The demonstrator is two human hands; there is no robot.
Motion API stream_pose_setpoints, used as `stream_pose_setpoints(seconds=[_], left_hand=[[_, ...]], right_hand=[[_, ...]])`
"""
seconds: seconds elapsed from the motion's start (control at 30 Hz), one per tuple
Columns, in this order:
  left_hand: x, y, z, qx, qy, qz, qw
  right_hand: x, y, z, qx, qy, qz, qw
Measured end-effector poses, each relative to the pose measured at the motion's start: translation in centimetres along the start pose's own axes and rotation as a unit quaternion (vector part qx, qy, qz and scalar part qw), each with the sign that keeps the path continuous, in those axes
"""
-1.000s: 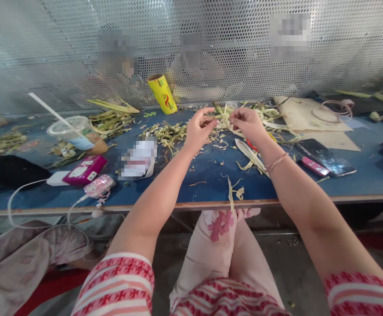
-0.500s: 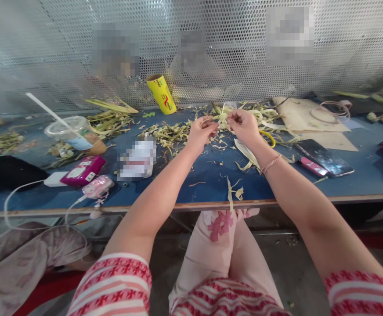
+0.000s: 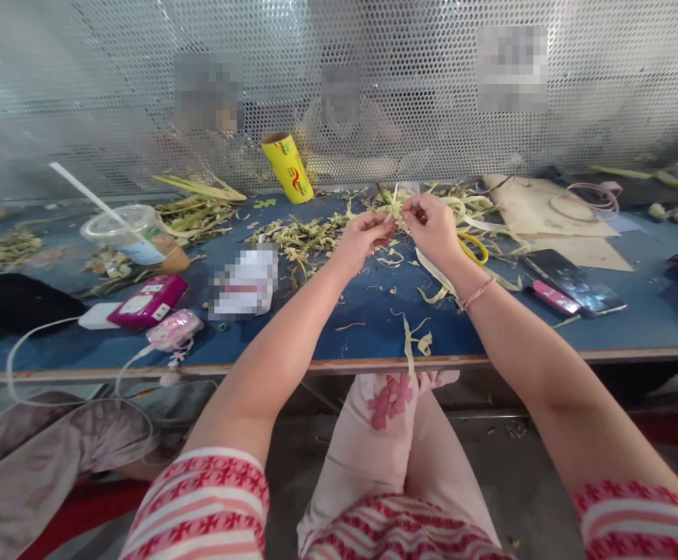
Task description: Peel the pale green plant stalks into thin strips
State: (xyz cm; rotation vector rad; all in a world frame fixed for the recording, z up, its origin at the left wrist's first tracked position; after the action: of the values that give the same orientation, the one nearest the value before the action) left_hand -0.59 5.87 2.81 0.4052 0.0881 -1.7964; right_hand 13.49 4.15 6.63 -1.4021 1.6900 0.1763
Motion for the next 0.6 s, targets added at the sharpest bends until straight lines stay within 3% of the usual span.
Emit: stream_pose_setpoints(seconds=[0.23,0.43,0.6], left_hand=[[-0.2,-0.2,0.4,-0.099,0.062,0.046,0.992],[0.2,-0.1,1.3,-0.079,0.052,0.046,0.994],[0.4,-0.1,1.3,-0.031,0.007,0.067,0.997]], right_hand=[[0.2,0.3,-0.2,0.033,-0.029,-0.012,0.999],[0.1,0.3,-0.3,0.021,-0.016,-0.016,1.000],[0.2,0.5,-0.3,0.021,-0.010,-0.031,0.999]])
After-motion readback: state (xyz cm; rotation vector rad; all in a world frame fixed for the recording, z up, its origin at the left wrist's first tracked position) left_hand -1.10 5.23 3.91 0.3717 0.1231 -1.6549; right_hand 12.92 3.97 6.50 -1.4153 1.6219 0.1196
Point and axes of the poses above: each hand's wrist, its own x-axis away from the middle knuckle, its own y-axis out of the palm, z = x × y, the point moved 5 cm from there along -x, towards the middle knuckle, and after that the axes turned 3 degrees about y, right-handed, at the moved point
